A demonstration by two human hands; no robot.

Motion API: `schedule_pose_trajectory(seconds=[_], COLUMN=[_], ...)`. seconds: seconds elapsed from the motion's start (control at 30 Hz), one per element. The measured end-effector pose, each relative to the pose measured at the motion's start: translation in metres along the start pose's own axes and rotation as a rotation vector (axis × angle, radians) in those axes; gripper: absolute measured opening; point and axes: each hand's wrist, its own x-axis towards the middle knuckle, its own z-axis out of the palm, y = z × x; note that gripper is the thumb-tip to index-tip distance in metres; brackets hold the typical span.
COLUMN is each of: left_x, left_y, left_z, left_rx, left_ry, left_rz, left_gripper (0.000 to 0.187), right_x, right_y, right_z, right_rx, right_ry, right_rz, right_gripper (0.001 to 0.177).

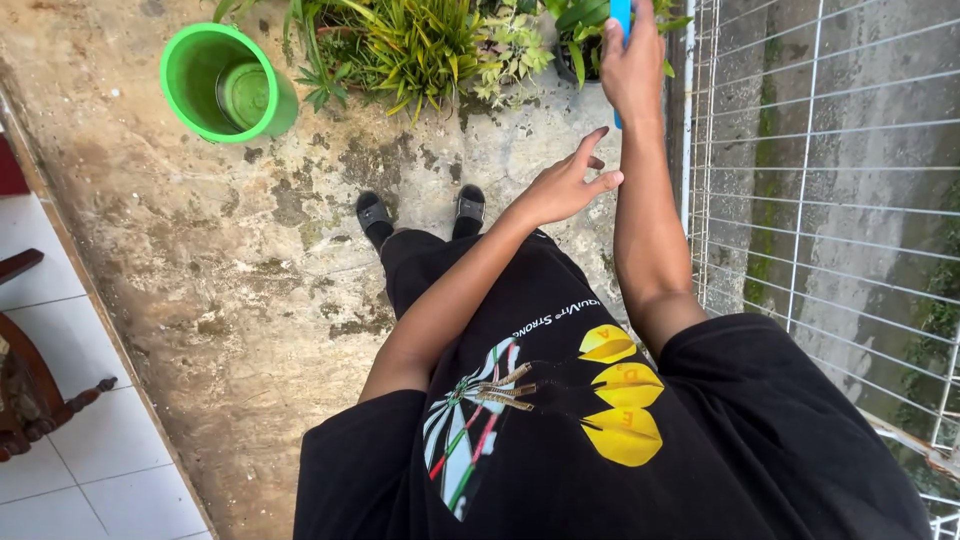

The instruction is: Watering outdoor potted plants and rinsing arms using a bucket of water and a dipper.

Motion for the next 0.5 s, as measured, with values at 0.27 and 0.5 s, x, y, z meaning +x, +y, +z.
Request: schedule_pose_trajectory(seconds=[0.27,0.5], left_x=[-0.001,0.0], left_y=[-0.001,0.003], left_z=[0.023,0.031], left_rx=[0.032,0.043], left_ry=[-0.052,-0.086], left_rz=[-0.041,-0.03], left_gripper=[0.087,0.082], right_x=[-0.009,-0.022], right_y=[0.009,0.054], right_z=[-0.022,-0.023], right_rx=[-0.053,-0.105], right_ry=[0.012,0.102], right_rz=[0.156,0.041], right_gripper=[0.023,0.019])
